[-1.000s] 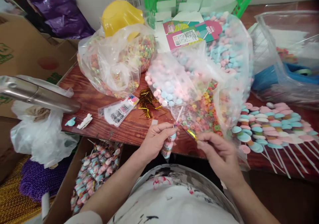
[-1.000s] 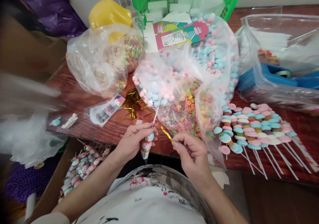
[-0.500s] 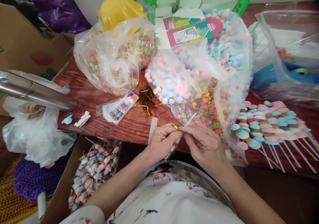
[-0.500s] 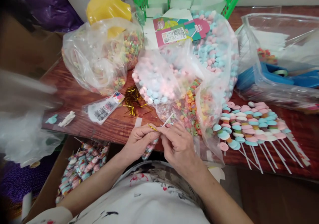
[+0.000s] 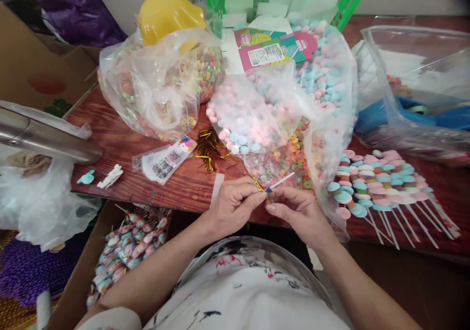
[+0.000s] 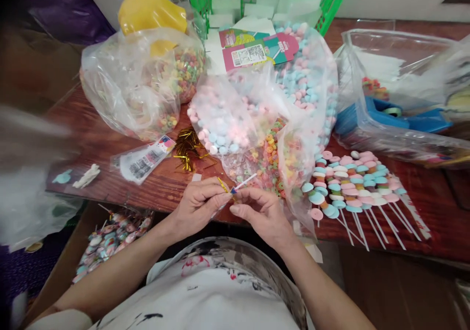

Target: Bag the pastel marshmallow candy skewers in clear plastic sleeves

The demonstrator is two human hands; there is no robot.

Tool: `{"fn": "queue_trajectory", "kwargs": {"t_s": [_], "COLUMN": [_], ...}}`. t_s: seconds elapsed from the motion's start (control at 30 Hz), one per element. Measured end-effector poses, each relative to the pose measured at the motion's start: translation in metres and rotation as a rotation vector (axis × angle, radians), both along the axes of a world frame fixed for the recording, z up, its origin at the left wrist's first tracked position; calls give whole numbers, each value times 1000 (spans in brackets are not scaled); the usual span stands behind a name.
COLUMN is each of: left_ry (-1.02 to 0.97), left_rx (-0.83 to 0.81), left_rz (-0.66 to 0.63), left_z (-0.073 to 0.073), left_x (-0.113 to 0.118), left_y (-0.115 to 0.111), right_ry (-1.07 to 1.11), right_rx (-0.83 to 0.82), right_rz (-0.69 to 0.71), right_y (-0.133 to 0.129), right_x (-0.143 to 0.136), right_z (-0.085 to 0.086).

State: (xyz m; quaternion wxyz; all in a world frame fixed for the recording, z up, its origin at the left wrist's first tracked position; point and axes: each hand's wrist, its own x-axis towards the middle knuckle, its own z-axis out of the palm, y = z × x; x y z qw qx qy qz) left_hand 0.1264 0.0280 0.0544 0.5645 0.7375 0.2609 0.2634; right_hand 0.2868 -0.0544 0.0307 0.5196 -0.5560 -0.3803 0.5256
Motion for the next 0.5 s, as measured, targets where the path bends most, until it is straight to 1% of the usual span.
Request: {"fn": "queue_trajectory", "kwargs": {"t_s": [0.1, 0.13, 0.17, 0.2, 0.23, 0.3, 0.33, 0.37, 0.4, 0.43, 0.5], "left_ry": [29, 29, 29, 32, 44, 87, 116, 139, 157, 172, 197], "left_rx": [43, 28, -25, -128, -276, -609, -747, -845, -907, -948, -1017], "left_rz": [-25, -32, -42, -54, -73, -129, -165, -209, -265, -329, -463], "left_z": [5, 7, 9, 10, 12, 15, 16, 16, 17, 18, 20], "left_x": [4, 6, 7, 9, 10, 12, 13, 13, 14, 14, 15], "left_y": [1, 1, 0, 0, -1, -1, -1, 0, 1, 3, 7], "right_ry": [81, 97, 107, 116, 126, 137, 106, 27, -109, -293, -710], "right_rx": [-1, 14, 26, 29, 24, 7, 13, 54, 139, 269, 605], "right_rz": [-31, -36, -21, 19, 79, 243, 329, 397, 441, 463, 477], "right_y": [0, -1, -1, -2, -2, -3, -3, -4, -5, -7, -10], "right_x": [5, 6, 8, 11, 14, 22, 25, 29, 31, 33, 35], "right_z": [-2, -4, -4, -4, -2, 5, 11, 18, 25, 33, 46]}}
